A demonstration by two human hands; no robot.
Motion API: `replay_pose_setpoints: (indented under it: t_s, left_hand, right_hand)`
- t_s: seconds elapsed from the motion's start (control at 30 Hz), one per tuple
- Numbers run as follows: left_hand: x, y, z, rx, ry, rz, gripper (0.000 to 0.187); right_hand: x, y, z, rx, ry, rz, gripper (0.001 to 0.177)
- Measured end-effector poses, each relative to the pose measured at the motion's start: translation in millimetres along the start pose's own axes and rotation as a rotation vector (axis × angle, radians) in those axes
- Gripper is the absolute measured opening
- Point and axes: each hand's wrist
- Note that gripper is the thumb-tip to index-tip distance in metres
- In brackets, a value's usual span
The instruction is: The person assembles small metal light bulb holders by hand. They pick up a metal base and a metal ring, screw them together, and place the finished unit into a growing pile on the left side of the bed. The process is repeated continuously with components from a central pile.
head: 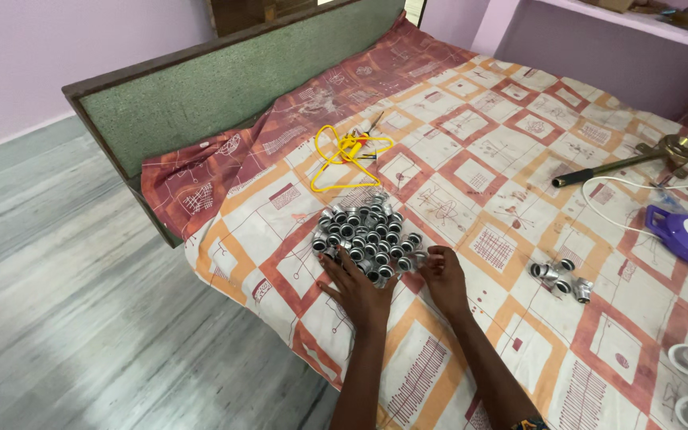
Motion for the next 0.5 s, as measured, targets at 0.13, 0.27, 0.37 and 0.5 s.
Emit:
replay_pose_setpoints:
  t_s: [0.13,0.27,0.37,0.5]
  left_hand:
    - [3,-1,-2,-0.012,-0.011,-0.033,0.135]
    - [14,-7,-6,0.006,-0.011,-0.054,0.13]
    - [22,-11,-6,0.022,-0.014,-0.076,0.127]
    - [25,-13,-6,0.031,-0.043,-0.019,0.126]
  right_hand:
    - [11,2,-5,-0.311,-0.063,0.092,0.081]
    - [26,-18,-22,-0.017,-0.153,-0.136,0.103]
    - [52,-33,-33,0.123,-0.088,-0.098,0.1]
    - [75,-35,-52,-0.252,0.057,0.078,0.085]
Point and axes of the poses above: each hand's wrist, its own z-axis away from the middle knuckle, its own x-axis out of the palm, y = z × x, and after that the axes turned 14 degrees about -x, right-handed
